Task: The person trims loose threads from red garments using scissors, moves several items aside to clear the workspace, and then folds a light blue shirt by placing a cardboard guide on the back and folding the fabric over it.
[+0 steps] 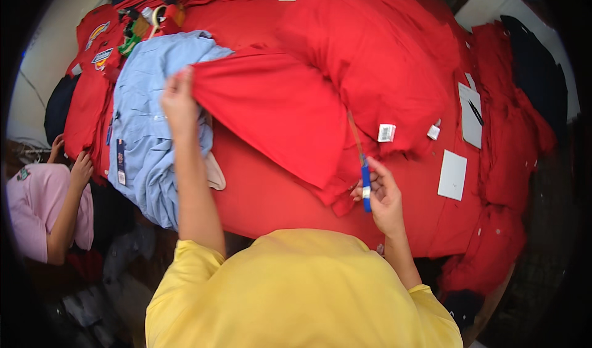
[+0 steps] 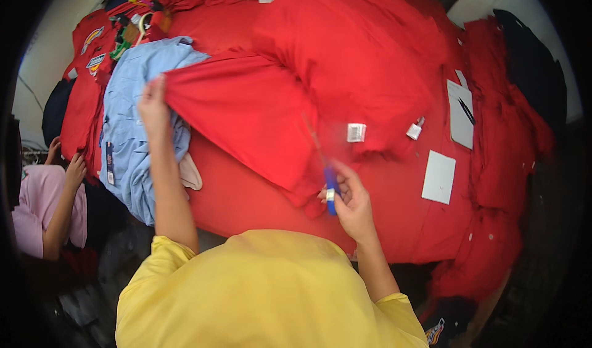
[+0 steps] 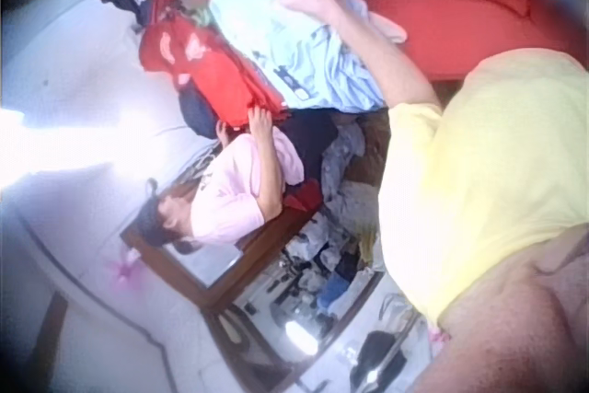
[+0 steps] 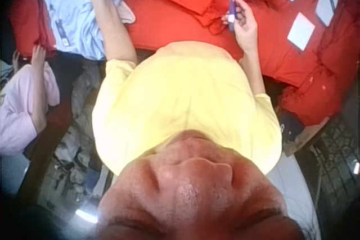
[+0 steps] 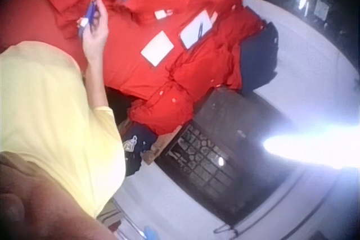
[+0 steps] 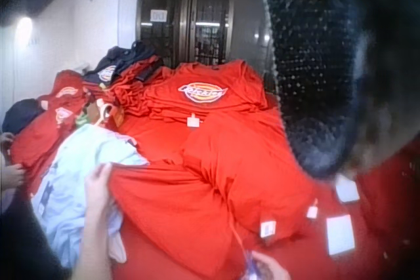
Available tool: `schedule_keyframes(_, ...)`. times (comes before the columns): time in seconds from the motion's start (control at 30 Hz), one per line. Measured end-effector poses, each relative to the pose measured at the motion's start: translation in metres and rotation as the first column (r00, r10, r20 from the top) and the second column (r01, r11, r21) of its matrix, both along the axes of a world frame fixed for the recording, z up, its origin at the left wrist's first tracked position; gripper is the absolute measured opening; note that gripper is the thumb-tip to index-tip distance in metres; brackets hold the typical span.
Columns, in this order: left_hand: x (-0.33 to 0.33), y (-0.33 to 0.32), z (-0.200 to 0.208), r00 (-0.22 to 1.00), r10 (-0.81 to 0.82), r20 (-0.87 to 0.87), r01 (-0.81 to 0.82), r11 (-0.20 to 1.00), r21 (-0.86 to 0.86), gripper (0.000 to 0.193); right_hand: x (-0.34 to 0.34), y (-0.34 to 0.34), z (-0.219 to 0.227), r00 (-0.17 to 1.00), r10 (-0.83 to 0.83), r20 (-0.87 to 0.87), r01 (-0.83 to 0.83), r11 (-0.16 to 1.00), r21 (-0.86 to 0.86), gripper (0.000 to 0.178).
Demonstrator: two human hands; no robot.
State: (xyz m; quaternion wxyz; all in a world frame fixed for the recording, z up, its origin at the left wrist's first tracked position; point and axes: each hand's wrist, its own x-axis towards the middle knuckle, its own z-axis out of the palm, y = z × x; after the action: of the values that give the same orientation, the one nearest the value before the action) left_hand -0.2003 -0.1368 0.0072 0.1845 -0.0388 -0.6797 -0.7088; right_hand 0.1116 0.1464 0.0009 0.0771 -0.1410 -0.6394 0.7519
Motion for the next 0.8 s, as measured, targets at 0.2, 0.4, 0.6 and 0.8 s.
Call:
schedule_keyframes(0.2,-0.071,0.006,0.019,0.990,-0.122,-0.066,0.125,0.991,0.052,0.023,-0.001,0.012,0.000,0.990,-0.133,-0.048,0.141,0.956,0.258,0.060)
schedule_keyframes(0.4,-0.117,0.014,-0.074,0.993,-0.113,-0.017,0.103,0.949,-0.299,0.059,-0.046,-0.029,-0.044,0.981,0.145,-0.130,0.014,0.613,0.790,0.063)
schedule_keyframes(0.6,-0.089,0.023,-0.016,0.949,-0.251,-0.192,0.078,0.775,-0.628,0.058,0.059,0.040,0.005,0.913,0.300,0.277,-0.406,0.729,0.551,0.056)
schedule_keyframes(0.8,-0.038,0.191,0.162,0.286,-0.952,-0.107,0.738,0.290,-0.609,0.027,0.241,0.103,0.044,0.707,-0.011,0.707,-0.140,0.978,0.154,0.064)
